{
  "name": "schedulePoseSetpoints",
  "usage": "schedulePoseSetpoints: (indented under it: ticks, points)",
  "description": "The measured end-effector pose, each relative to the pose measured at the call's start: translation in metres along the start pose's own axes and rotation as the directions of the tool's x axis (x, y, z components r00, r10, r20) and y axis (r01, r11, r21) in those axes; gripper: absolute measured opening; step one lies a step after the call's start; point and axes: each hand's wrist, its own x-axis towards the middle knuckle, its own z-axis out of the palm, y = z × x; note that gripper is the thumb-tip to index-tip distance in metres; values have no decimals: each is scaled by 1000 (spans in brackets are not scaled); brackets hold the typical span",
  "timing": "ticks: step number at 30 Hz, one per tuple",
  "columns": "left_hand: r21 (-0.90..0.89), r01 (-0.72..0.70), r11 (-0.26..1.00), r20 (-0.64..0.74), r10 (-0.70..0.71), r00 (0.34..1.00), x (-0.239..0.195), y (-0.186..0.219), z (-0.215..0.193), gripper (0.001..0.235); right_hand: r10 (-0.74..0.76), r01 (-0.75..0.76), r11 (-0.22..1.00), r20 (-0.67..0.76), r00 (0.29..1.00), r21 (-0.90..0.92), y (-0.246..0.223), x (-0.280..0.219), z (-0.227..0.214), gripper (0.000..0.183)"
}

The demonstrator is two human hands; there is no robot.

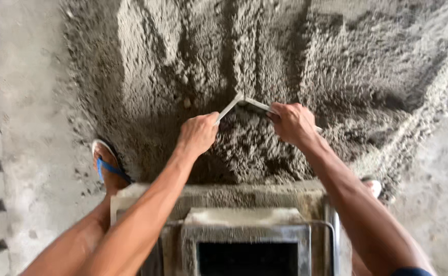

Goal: The person scoops wet concrete into a rectangular mold, levels the surface with a straight edge, and compacts the mixture using a hand tamper. They then lift the mold, flip it to release the formed brick onto a stack, and repeat the process.

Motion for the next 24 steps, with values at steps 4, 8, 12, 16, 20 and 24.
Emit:
schedulePoseSetpoints:
  ticks: [4, 8, 12, 16, 20, 24]
  points:
    - [-145, 125, 982, 75, -115, 991, -47, -10, -23, 21, 120, -121, 992, -27, 992, -19, 13, -49, -14, 20]
    - [-341, 249, 906, 85, -234, 968, -69, -4, -6, 32, 373, -361, 892, 11, 928, 271, 30, -67, 53, 26]
    - [-512, 224, 830, 39, -238, 970, -60, -19, 49, 20, 535, -532, 725, 129, 835, 437, -2, -57, 59, 44]
    - [-590, 209, 780, -16, -270, 963, -45, -11, 60, 17, 631, -617, 463, 252, 733, 636, -15, -42, 105, 44]
    - [-654, 199, 729, -30, -287, 957, -51, -5, 62, 16, 665, -614, 306, 298, 685, 728, -5, -42, 131, 43]
    - [-673, 144, 726, -71, -257, 964, -61, -6, 58, 28, 658, -554, 319, 241, 714, 769, 0, -53, 121, 43]
